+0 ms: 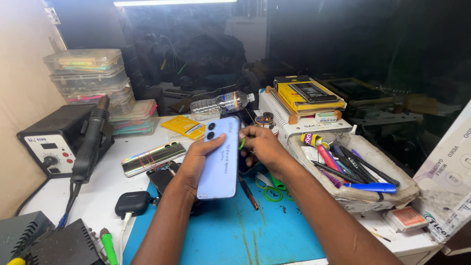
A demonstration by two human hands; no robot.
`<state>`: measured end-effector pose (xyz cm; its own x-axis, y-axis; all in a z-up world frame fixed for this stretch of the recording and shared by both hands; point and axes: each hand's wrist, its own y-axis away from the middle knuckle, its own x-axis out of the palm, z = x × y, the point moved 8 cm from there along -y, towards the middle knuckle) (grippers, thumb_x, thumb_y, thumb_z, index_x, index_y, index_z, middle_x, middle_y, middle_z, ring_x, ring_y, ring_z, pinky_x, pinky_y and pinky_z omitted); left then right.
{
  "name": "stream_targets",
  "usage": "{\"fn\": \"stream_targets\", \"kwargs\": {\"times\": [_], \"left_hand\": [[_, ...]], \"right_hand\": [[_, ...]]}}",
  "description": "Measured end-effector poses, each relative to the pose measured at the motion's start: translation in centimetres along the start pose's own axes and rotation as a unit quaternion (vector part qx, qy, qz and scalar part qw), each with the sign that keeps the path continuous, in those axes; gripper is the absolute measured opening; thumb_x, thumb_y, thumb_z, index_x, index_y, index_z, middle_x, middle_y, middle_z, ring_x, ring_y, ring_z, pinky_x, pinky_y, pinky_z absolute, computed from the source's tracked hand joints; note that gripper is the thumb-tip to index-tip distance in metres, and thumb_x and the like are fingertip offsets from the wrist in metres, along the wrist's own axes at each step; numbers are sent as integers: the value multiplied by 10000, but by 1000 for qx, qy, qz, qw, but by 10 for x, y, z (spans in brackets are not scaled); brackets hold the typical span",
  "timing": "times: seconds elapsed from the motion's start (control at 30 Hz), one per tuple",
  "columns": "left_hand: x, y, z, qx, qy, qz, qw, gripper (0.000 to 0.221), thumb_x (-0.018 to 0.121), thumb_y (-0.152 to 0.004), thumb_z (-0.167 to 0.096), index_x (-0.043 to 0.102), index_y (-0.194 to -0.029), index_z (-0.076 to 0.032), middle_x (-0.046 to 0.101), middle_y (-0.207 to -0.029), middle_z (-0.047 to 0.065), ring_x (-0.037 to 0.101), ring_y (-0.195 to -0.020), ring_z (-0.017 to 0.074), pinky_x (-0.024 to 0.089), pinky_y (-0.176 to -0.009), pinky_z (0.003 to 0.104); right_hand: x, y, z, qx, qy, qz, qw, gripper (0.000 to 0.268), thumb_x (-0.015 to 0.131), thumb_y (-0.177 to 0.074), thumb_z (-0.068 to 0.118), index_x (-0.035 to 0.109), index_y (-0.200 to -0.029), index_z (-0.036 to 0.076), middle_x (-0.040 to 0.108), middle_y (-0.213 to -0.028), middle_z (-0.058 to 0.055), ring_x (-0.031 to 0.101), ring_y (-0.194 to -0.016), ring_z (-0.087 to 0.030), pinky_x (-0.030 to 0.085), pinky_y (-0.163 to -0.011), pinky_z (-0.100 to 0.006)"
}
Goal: The person applies adhesive to a phone component, handles multiple mobile devices and screens, and installs a battery into a phone chassis using a screwdriver.
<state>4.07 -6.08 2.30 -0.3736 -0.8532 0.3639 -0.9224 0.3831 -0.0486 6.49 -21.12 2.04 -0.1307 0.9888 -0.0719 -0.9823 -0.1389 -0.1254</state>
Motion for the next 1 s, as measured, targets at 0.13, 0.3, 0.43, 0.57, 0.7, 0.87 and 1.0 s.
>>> {"fn": "stream_targets", "kwargs": {"times": [0.13,0.3,0.43,0.57,0.7,0.87,1.0], "left_hand": [[-9,0,-6,29,2,-28,999,377,643,-933,-316,701,-1050,38,745,-793,128,710,-595,178,591,-520,308],[-10,1,-10,57,27,-28,998,356,635,-935,-291,679,-1054,42,743,-801,150,723,-617,193,613,-543,323],[-14,-2,-5,44,51,-40,997,372,627,-915,-314,663,-1049,31,727,-779,159,722,-577,231,624,-514,360],[-20,-5,-5,61,58,-55,995,340,641,-923,-299,649,-1083,1,733,-820,141,726,-627,212,625,-547,352],[-30,-9,-5,76,62,-66,993,337,645,-935,-304,662,-1081,-1,731,-821,122,717,-642,195,610,-554,328],[-45,-14,-7,94,95,-94,987,324,645,-937,-304,679,-1081,-16,737,-834,97,719,-660,170,604,-582,305],[-46,-15,-7,88,119,-77,986,319,654,-930,-307,694,-1059,-18,739,-832,94,718,-658,168,601,-582,310]], "right_hand": [[10,5,1,25,14,36,999,172,594,-988,222,659,-1029,68,622,-836,-9,597,-668,-90,522,-520,-259],[17,12,4,50,5,63,997,235,573,-992,295,635,-1051,76,655,-855,-22,636,-684,-101,547,-521,-261],[28,20,5,60,22,115,991,286,625,-967,267,651,-1144,44,692,-847,-40,665,-709,-117,587,-569,-259],[31,22,14,15,-26,142,989,371,707,-886,163,644,-1219,11,746,-889,-40,693,-753,-120,589,-601,-256],[16,13,12,7,-16,94,995,374,737,-880,154,647,-1228,48,712,-862,-33,653,-745,-85,595,-603,-253],[-27,-3,3,2,7,-47,999,338,735,-890,220,686,-1174,44,697,-867,-43,628,-721,-130,599,-593,-307],[-45,8,24,-105,339,-187,916,291,735,-885,334,781,-1053,101,718,-979,-87,698,-885,-187,556,-807,-354]]}}
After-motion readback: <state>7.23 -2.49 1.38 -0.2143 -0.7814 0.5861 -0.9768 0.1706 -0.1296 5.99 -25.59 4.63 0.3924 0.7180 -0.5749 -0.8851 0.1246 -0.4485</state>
